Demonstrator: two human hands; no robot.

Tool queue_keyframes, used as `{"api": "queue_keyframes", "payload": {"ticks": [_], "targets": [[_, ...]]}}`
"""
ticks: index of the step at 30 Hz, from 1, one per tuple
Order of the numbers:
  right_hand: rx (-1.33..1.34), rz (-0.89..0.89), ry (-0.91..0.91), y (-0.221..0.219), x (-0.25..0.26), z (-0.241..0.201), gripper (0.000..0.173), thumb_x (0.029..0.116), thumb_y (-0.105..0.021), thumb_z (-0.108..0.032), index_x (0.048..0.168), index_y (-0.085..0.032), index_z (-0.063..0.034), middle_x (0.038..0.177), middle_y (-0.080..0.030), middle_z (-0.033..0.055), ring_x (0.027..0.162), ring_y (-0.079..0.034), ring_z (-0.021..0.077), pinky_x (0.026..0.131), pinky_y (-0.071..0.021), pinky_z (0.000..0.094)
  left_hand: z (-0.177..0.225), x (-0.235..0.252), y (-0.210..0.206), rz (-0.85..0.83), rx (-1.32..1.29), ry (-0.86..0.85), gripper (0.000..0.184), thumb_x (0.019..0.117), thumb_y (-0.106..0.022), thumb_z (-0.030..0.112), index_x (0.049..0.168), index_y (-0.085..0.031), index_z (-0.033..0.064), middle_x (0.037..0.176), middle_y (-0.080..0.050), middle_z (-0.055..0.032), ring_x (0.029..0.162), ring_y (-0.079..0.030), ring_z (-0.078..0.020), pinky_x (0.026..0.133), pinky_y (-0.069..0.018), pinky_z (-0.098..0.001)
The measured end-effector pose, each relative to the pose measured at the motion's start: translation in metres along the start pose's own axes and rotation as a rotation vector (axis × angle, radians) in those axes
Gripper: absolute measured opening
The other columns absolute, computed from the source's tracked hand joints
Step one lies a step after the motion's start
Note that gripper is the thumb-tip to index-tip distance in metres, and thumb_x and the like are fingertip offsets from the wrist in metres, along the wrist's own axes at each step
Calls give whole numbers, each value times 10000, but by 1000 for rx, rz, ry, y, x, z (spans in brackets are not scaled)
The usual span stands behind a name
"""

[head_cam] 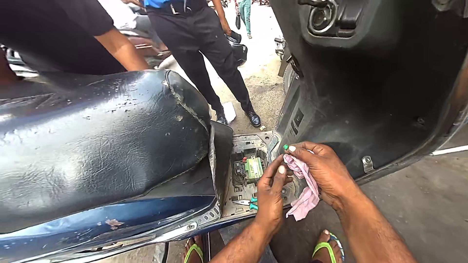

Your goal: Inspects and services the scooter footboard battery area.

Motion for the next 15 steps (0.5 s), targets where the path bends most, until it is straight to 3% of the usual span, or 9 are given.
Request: {"api": "queue_keyframes", "payload": {"ticks": [2, 7, 11, 13, 15], "targets": [[28, -51, -20, -5, -5, -1, 216, 1023, -641, -283, 1015, -744, -93, 808, -701, 107, 636, -633, 155, 554, -528, 289, 17, 4, -16, -14, -95, -37, 358, 1051, -585, 182, 1397, -637, 108, 1297, -665, -152, 1110, -672, -275, 998, -549, -454], [106, -95, -79, -2, -5, -3, 193, 1024, -629, -222, 994, -738, -65, 775, -678, 101, 611, -606, 119, 530, -507, 244, 28, 15, -22, 3, -127, -61, 340, 1030, -629, 212, 1346, -681, 101, 1187, -697, -137, 950, -679, -202, 874, -573, -365], [145, -168, -111, -5, -7, 2, 190, 1018, -628, -200, 969, -742, -57, 765, -669, 107, 599, -601, 108, 519, -504, 225, 41, 21, -22, -37, -112, -113, 260, 985, -697, 189, 1215, -737, 74, 1121, -702, -130, 867, -662, -175, 790, -574, -330], [150, -159, -97, -3, -6, 0, 202, 1020, -627, -206, 962, -749, -55, 739, -652, 98, 563, -566, 95, 485, -469, 210, 49, 23, -23, -47, -74, -135, 235, 971, -714, 171, 1181, -748, 71, 1115, -692, -119, 848, -647, -165, 757, -566, -308], [107, -49, -36, 6, -5, -3, 247, 1041, -607, -277, 993, -754, -84, 752, -668, 72, 570, -573, 87, 494, -475, 214, 67, 20, -23, -24, 123, -218, 210, 962, -726, 166, 1152, -763, 85, 1095, -683, -85, 861, -644, -168, 743, -570, -299]]}}
Point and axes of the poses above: each hand's wrist, its own x-axis towards the middle knuckle, its own y-axis out of the back of the hand, z = x × y, the point moved 10 cm from there along x, towards the middle knuckle
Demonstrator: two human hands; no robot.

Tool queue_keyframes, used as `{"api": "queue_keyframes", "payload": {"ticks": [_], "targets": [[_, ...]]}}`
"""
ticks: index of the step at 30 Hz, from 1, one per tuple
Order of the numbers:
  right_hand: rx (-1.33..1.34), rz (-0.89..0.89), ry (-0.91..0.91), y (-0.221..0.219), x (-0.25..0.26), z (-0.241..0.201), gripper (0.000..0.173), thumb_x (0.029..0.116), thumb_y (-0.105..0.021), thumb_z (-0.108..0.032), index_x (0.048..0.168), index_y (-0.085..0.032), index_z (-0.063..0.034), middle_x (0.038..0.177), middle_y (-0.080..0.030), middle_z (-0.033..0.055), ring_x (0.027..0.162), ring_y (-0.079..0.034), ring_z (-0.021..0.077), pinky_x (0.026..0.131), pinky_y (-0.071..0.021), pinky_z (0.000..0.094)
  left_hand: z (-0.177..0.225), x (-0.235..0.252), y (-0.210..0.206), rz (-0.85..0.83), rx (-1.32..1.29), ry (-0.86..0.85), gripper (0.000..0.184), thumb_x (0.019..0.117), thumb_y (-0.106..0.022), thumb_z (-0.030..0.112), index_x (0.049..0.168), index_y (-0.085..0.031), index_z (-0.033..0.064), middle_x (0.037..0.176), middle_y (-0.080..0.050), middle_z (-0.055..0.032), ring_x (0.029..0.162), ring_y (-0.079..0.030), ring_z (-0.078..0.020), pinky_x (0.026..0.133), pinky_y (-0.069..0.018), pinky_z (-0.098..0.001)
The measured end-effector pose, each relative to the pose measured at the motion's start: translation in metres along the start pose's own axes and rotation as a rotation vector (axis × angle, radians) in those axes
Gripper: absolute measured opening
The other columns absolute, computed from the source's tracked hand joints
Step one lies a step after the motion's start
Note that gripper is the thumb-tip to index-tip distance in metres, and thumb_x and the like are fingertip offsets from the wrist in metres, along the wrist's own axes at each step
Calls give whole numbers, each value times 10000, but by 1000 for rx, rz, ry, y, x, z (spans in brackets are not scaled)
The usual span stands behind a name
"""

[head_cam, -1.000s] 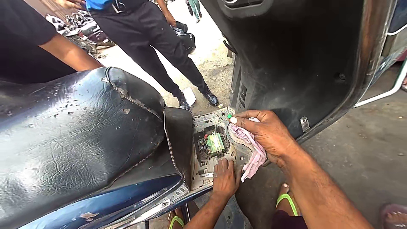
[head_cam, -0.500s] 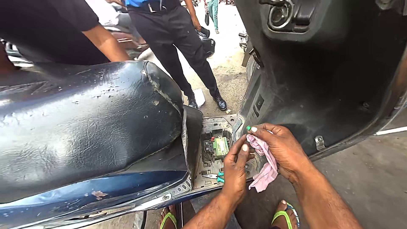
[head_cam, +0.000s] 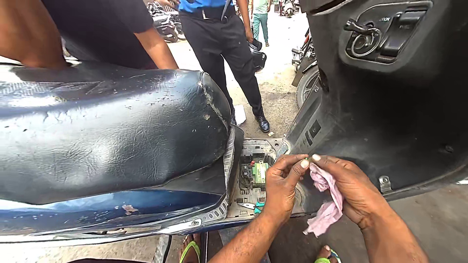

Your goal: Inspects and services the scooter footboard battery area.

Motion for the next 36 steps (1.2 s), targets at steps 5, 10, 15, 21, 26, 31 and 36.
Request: {"api": "queue_keyframes", "payload": {"ticks": [5, 10, 15, 21, 26, 31, 36], "targets": [[-198, 171, 51, 18, -1, -4, 289, 1069, -459, -315, 1200, -647, -140, 878, -686, 77, 741, -657, 181, 626, -550, 358, 24, -11, -13, -60, 798, -325, 141, 965, -717, 224, 1083, -794, 218, 1024, -698, 74, 884, -679, -53, 736, -627, -301], [-313, 125, -41, 10, 0, 10, 288, 1038, -601, -124, 1324, -591, -90, 925, -726, 137, 750, -705, 236, 650, -592, 373, 3, -12, 0, -53, 806, -235, 145, 970, -696, 220, 1058, -810, 236, 1011, -698, 90, 898, -669, -32, 758, -614, -288], [-360, 107, 19, 6, 0, 8, 315, 1000, -640, -73, 1312, -607, -104, 943, -749, 110, 778, -718, 234, 671, -600, 381, -2, -5, 12, -4, 753, -149, 129, 963, -704, 203, 1039, -806, 223, 972, -692, 82, 814, -665, -40, 697, -611, -271], [-403, 132, 14, 10, 1, 8, 278, 1009, -627, -86, 1287, -612, -87, 946, -748, 103, 769, -715, 225, 654, -596, 376, -4, -5, 8, -44, 750, -145, 120, 975, -690, 229, 1012, -801, 207, 979, -701, 80, 831, -674, -45, 715, -617, -285], [-393, 172, 23, 8, 2, 7, 307, 1002, -641, -78, 1303, -584, -83, 883, -735, 119, 714, -706, 226, 611, -589, 371, 2, -1, 11, 23, 647, -122, 89, 961, -719, 209, 1006, -795, 200, 956, -689, 63, 783, -664, -73, 658, -609, -281], [-330, 138, 65, 7, 0, 2, 284, 1005, -623, -47, 1285, -588, -77, 901, -739, 124, 723, -704, 220, 622, -581, 345, -11, 8, 13, -77, 448, 22, 105, 954, -744, 190, 1038, -791, 149, 973, -693, -8, 765, -676, -139, 661, -621, -307], [-279, 117, 67, 9, -3, -1, 266, 1011, -602, -25, 1274, -590, -60, 896, -731, 137, 711, -702, 213, 621, -588, 330, -29, 6, 10, -64, 72, 330, 205, 911, -773, 87, 1106, -734, 39, 932, -713, -135, 773, -675, -207, 730, -593, -334]]}}
Point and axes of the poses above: each hand's wrist, its own x-axis towards the middle knuckle, its own y-axis out of the back of the hand, z = x × y, the point moved 10 cm from there along x, towards the middle knuckle
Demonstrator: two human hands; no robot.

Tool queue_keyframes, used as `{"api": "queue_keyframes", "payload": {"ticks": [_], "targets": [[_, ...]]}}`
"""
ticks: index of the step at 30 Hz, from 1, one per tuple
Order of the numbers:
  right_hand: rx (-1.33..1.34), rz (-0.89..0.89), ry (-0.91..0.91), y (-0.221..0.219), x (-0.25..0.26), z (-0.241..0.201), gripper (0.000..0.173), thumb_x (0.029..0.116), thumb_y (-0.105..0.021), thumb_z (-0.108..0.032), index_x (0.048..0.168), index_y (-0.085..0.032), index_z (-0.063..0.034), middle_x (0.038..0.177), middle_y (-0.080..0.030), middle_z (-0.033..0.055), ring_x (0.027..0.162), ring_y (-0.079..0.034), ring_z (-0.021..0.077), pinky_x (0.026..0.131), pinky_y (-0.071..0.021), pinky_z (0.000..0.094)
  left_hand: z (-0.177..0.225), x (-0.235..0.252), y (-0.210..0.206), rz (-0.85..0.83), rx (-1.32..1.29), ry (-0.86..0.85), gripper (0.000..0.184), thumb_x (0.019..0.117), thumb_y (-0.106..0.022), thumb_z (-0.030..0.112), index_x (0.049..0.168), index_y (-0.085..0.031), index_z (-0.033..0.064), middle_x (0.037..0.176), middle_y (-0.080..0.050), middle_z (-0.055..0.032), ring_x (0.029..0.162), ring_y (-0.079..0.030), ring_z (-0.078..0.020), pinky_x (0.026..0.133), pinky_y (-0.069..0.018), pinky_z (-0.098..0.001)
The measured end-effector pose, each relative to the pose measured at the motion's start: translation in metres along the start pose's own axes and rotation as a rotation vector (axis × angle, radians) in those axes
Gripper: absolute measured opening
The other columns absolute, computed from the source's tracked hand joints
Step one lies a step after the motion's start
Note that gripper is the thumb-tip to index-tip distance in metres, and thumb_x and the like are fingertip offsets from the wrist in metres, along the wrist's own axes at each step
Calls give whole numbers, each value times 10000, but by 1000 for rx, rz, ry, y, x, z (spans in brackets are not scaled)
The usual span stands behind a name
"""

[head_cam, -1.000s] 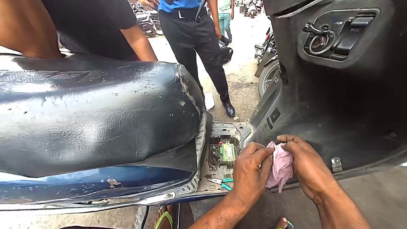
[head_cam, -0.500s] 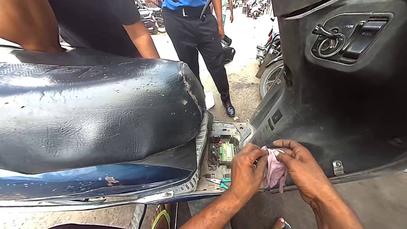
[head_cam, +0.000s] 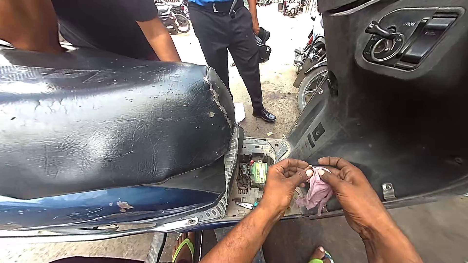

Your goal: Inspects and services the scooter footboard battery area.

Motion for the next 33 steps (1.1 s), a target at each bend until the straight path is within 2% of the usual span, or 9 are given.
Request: {"api": "queue_keyframes", "payload": {"ticks": [5, 9, 13, 16, 19, 21, 23, 28, 33], "targets": [[-7, -13, -4, 4, 2, 2, 322, 963, -662, 8, 1273, -598, -51, 915, -742, 150, 707, -707, 222, 608, -589, 325, 3, -1, 0, 84, 219, -104, 174, 925, -776, 165, 1094, -770, 127, 929, -719, -61, 738, -688, -196, 675, -622, -352], [3, 47, 31, 8, 4, 0, 285, 934, -713, 6, 1199, -621, -44, 860, -733, 146, 676, -698, 218, 588, -586, 325, 1, -1, -8, 120, 10, -57, 157, 943, -736, 90, 1094, -738, 46, 861, -705, -141, 696, -672, -217, 696, -609, -371], [79, 155, 76, 11, 0, -9, 231, 904, -748, 4, 1083, -606, -33, 753, -709, 123, 606, -675, 175, 544, -568, 293, 3, -3, -15, 190, -83, -55, 153, 974, -702, 120, 1115, -711, 61, 856, -683, -134, 690, -647, -203, 671, -581, -357], [134, 232, 74, 13, -3, -12, 253, 880, -777, -3, 1053, -595, -35, 739, -706, 100, 580, -662, 154, 534, -565, 282, 16, -10, -15, 313, 171, -243, 129, 988, -693, 175, 1110, -714, 139, 937, -679, -34, 719, -657, -149, 621, -590, -314], [228, 243, 43, 13, -4, -7, 222, 904, -758, -22, 1066, -606, -32, 761, -706, 106, 594, -666, 156, 542, -580, 295, 38, -23, -24, 353, 501, -583, 138, 995, -660, 145, 1112, -734, 144, 1092, -686, 19, 919, -698, -88, 775, -648, -300], [300, 216, 22, 15, -2, -3, 207, 922, -732, -14, 1083, -603, -35, 808, -717, 108, 658, -692, 162, 605, -603, 314, 43, -27, -30, 297, 561, -670, 159, 992, -659, 121, 1118, -756, 131, 1138, -690, 3, 1012, -688, -102, 842, -633, -309], [353, 169, -6, 16, -1, 0, 195, 935, -708, -3, 1099, -609, -40, 854, -722, 108, 710, -707, 161, 652, -617, 325, 42, -24, -29, 225, 497, -624, 167, 984, -669, 108, 1117, -767, 133, 1137, -676, -3, 1029, -674, -110, 849, -626, -305], [295, 100, -7, 17, 1, -3, 188, 944, -705, -25, 1113, -625, -41, 858, -713, 106, 701, -694, 155, 646, -612, 314, 29, -6, -19, 119, 172, -298, 187, 943, -736, 90, 1128, -756, 108, 1072, -693, -60, 828, -697, -181, 699, -637, -335], [227, 99, 16, 16, 5, -3, 199, 941, -716, -34, 1097, -591, -44, 809, -693, 95, 668, -678, 151, 609, -594, 303, 22, -9, -17, 205, 238, -269, 182, 952, -735, 136, 1127, -781, 159, 1028, -699, -13, 773, -683, -141, 652, -621, -308]]}}
Point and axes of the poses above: each hand's wrist, its own x-axis towards the middle knuckle, its own y-axis out of the back of the hand, z = x × y, the point moved 10 cm from there along x, towards the middle knuckle
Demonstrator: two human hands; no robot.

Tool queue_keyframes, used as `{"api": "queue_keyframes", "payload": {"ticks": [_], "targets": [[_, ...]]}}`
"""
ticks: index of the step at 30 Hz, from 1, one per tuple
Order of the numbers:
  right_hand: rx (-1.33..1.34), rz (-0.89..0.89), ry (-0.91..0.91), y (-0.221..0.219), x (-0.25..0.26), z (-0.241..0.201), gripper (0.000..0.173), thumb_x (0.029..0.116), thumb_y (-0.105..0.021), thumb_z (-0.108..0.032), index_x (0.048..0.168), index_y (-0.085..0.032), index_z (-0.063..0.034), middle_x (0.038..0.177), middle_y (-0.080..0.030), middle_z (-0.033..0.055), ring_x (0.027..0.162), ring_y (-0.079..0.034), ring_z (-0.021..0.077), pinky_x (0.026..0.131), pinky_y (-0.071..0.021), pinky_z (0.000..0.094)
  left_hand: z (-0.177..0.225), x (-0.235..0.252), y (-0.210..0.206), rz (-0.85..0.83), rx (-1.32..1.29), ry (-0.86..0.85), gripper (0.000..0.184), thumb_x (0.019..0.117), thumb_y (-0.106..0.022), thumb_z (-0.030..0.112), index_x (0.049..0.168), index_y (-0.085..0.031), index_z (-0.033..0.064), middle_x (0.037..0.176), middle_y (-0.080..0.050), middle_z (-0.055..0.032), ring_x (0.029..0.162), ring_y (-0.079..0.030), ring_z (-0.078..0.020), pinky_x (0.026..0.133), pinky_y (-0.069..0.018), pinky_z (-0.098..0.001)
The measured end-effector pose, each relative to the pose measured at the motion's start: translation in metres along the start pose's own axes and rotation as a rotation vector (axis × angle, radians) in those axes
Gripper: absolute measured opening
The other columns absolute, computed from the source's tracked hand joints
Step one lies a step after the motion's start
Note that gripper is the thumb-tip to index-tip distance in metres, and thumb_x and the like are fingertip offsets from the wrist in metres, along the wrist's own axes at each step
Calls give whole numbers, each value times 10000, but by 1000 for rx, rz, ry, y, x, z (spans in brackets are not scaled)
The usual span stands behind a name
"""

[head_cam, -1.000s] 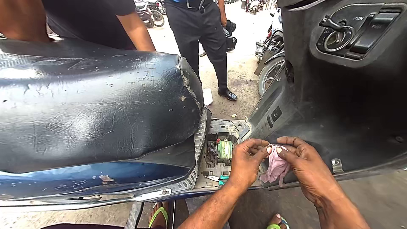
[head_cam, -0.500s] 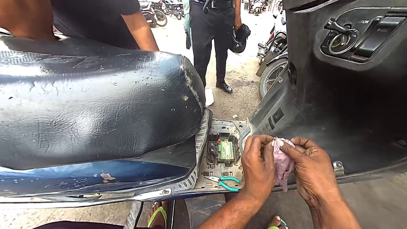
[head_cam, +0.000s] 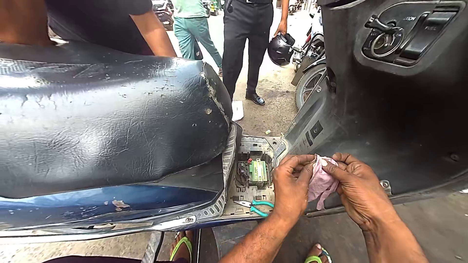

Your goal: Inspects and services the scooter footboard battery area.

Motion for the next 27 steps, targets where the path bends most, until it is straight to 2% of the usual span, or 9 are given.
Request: {"api": "queue_keyframes", "payload": {"ticks": [4, 6, 10, 12, 15, 18, 20, 24, 27], "targets": [[25, 80, 25, -3, -1, -1, 210, 917, -749, -39, 1022, -568, -50, 785, -674, 81, 642, -662, 149, 598, -595, 315, 6, -1, 1, 51, 49, -3, 168, 973, -702, 137, 1124, -771, 165, 1037, -688, 1, 759, -676, -127, 651, -621, -306], [3, 134, 30, -5, -2, -2, 232, 901, -773, -54, 998, -562, -55, 737, -653, 70, 602, -639, 143, 569, -579, 307, 12, -1, 3, 99, 124, -84, 156, 976, -696, 142, 1113, -765, 169, 1031, -686, 15, 779, -679, -104, 671, -628, -297], [-74, 188, 54, -10, -7, -5, 284, 894, -790, -70, 1041, -547, -58, 690, -638, 61, 569, -625, 137, 542, -558, 297, 27, -12, 2, 184, 411, -389, 181, 990, -657, 136, 1133, -764, 159, 1120, -683, 15, 979, -681, -72, 793, -627, -283], [-54, 195, 51, -10, -8, -4, 268, 909, -770, -59, 1058, -546, -56, 693, -635, 63, 568, -622, 135, 535, -550, 290, 27, -14, -1, 151, 441, -437, 201, 995, -642, 125, 1150, -766, 158, 1151, -672, 8, 1027, -665, -78, 819, -615, -280], [18, 195, 34, -8, -6, -1, 244, 917, -747, -27, 1048, -544, -59, 736, -650, 61, 600, -641, 132, 558, -575, 293, 16, -4, -1, 0, 227, -290, 179, 981, -662, 98, 1117, -772, 136, 1162, -668, 0, 1038, -663, -102, 850, -614, -293], [4, 208, 56, -3, -6, -4, 247, 909, -748, -12, 1043, -546, -63, 723, -652, 49, 594, -645, 120, 554, -576, 281, 3, 12, -2, -174, -17, -3, 156, 938, -731, 71, 1081, -782, 105, 1139, -672, -41, 932, -692, -168, 757, -639, -326], [-87, 199, 96, -2, -7, -8, 258, 903, -754, -6, 1060, -557, -64, 728, -659, 51, 589, -642, 123, 542, -565, 278, -1, 19, -3, -243, -48, 80, 161, 912, -757, 61, 1067, -774, 103, 1113, -695, -48, 860, -688, -185, 710, -617, -342], [-288, 128, 168, -4, -4, -15, 237, 916, -750, -19, 1080, -588, -71, 831, -705, 96, 642, -673, 195, 539, -569, 329, 2, 20, -2, -224, 80, -34, 163, 897, -788, 80, 1057, -772, 106, 1025, -698, -33, 796, -702, -152, 697, -649, -328], [-259, 116, 169, -5, -1, -12, 241, 901, -750, 15, 1054, -580, -63, 861, -724, 99, 646, -680, 193, 533, -567, 319, 2, 17, -1, -189, 210, -71, 141, 914, -781, 131, 1054, -774, 148, 1015, -700, 6, 786, -706, -107, 694, -655, -310]]}}
Point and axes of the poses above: each hand's wrist, its own x-axis towards the middle knuckle, its own y-axis out of the back of the hand, z = x × y, the point moved 10 cm from there along x, towards the middle knuckle
